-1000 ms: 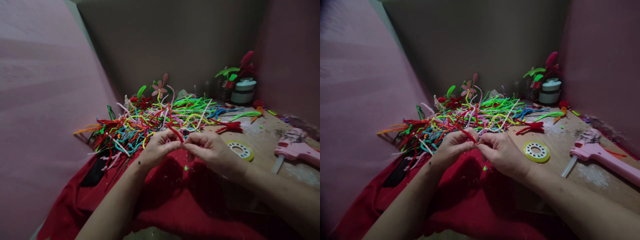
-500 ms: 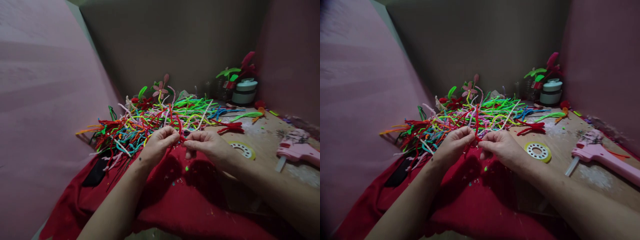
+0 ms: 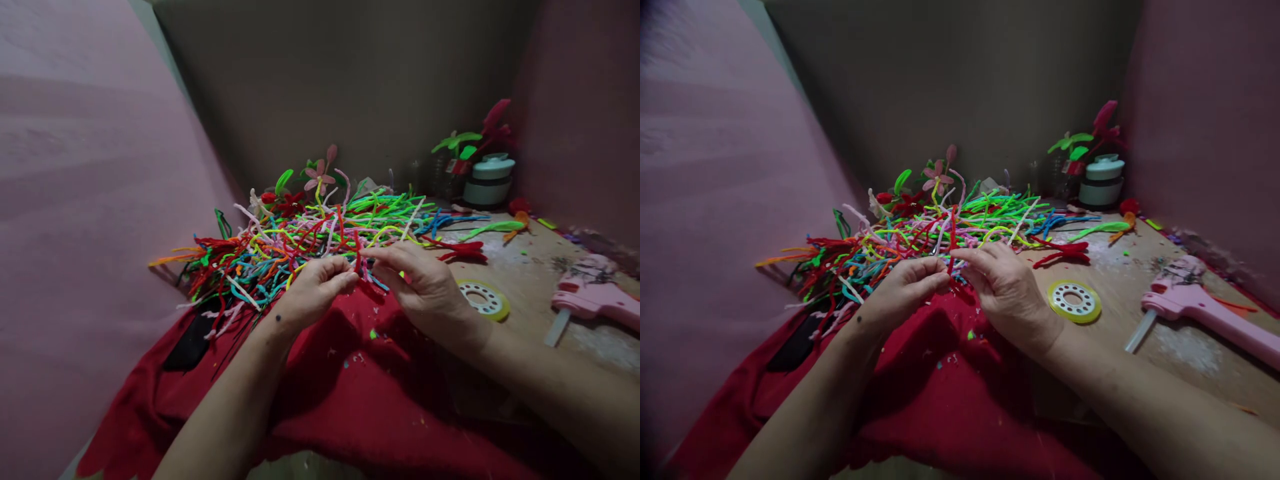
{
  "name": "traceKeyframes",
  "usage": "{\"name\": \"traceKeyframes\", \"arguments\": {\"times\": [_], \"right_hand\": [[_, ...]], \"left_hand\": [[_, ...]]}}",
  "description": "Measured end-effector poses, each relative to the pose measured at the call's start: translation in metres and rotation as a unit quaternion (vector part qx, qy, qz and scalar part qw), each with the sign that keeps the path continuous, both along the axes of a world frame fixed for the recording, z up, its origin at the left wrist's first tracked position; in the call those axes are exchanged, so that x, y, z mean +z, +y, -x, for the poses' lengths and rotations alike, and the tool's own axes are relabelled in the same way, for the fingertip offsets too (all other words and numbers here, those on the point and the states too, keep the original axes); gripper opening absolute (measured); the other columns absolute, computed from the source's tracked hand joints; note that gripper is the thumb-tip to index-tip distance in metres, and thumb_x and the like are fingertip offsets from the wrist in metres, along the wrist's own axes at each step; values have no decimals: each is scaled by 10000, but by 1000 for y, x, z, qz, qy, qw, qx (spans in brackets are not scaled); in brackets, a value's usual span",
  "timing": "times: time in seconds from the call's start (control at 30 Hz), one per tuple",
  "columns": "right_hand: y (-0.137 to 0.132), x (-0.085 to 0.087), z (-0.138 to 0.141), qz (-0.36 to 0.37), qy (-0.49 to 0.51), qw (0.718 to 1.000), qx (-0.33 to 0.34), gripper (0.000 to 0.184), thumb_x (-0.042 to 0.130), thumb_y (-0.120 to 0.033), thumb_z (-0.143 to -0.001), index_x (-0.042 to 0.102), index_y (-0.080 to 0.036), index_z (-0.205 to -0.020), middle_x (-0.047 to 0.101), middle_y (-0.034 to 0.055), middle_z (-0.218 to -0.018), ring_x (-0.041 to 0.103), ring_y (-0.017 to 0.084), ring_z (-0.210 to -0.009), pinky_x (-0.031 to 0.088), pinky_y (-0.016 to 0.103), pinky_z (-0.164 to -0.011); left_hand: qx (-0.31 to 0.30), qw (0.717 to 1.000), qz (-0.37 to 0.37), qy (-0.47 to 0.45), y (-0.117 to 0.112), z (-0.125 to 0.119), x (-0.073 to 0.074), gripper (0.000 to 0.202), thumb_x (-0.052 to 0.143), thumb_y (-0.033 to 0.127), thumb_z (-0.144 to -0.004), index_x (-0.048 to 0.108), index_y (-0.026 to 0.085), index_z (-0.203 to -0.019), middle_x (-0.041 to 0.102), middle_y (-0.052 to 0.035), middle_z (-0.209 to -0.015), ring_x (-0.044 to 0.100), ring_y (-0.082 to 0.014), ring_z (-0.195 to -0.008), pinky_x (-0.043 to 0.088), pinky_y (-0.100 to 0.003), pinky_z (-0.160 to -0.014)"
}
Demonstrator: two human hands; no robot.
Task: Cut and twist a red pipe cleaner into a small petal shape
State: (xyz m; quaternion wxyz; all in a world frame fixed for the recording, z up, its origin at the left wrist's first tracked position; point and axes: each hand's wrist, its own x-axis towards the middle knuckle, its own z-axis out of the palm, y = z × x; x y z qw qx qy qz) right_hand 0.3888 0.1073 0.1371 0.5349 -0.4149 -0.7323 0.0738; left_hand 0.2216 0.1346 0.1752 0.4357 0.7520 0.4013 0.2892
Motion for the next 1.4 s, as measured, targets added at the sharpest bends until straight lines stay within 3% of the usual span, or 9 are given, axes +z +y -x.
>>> {"name": "traceKeyframes", "arguments": {"times": [0.1, 0.23, 0.33, 0.43, 0.53, 0.63, 0.87, 1.2, 1.4], "right_hand": [[2, 2, -3, -142, -111, 982, -59, 192, 511, -215, -851, 701, -211, -878, 633, 86, -902, 513, 216, -899, 411, 359, -796], [2, 0, -3, -125, -194, 970, -71, 215, 515, -214, -852, 676, -173, -716, 653, 61, -722, 540, 213, -795, 385, 377, -779], [-1, -1, -1, 9, -165, 984, -70, 203, 492, -203, -847, 666, -144, -759, 636, 55, -656, 541, 172, -626, 394, 328, -644], [-1, 2, 0, 210, -45, 976, 25, 205, 484, -223, -826, 638, -145, -715, 609, 29, -602, 533, 134, -531, 389, 265, -530], [1, 6, -1, 385, 114, 903, 152, 205, 498, -257, -798, 588, -143, -654, 589, 10, -542, 553, 119, -467, 423, 243, -498], [4, 8, -3, 453, 179, 846, 214, 199, 550, -289, -762, 600, -128, -657, 638, 34, -583, 567, 110, -437, 451, 241, -496], [0, 11, 0, 481, 207, 827, 205, 157, 654, -256, -647, 589, -127, -586, 625, 28, -521, 558, 103, -409, 456, 226, -452], [1, 6, 1, 427, 189, 872, 150, 109, 613, -213, -665, 599, -139, -587, 596, 5, -507, 522, 97, -444, 408, 216, -461], [-1, 4, 5, 461, 265, 831, 166, 106, 647, -204, -666, 621, -123, -602, 596, 9, -516, 499, 74, -433, 397, 199, -454]], "left_hand": [[-37, 999, -22, 23, -1, -1, 0, 189, 532, 243, -764, 495, 138, -610, 445, 35, -583, 392, -77, -572, 324, -214, -565], [-35, 998, -36, 31, -2, -3, -2, 185, 513, 252, -782, 491, 144, -634, 435, 36, -592, 382, -81, -578, 319, -216, -562], [1, 998, -50, 30, -1, -4, -5, 188, 515, 256, -779, 479, 146, -631, 419, 38, -598, 370, -80, -584, 311, -216, -563], [27, 999, -44, 14, 0, -3, -7, 186, 515, 254, -771, 476, 146, -625, 422, 34, -603, 371, -79, -580, 307, -215, -556], [31, 999, -43, 6, 2, -2, -7, 177, 525, 258, -763, 493, 143, -632, 445, 29, -609, 388, -83, -587, 322, -215, -567], [36, 997, -57, 21, 2, -2, -6, 169, 527, 254, -762, 526, 142, -635, 471, 25, -604, 410, -89, -591, 332, -216, -574], [68, 989, -121, 49, -1, -3, -6, 165, 560, 235, -734, 592, 143, -601, 507, 19, -589, 439, -99, -600, 347, -225, -592], [40, 995, 76, -51, -5, -8, -7, 214, 539, 289, -782, 470, 154, -631, 401, 69, -487, 314, -37, -413, 235, -183, -418], [61, 997, 11, -52, -4, -11, -12, 186, 533, 268, -801, 506, 146, -663, 499, 46, -531, 391, -34, -416, 299, -174, -427]]}}
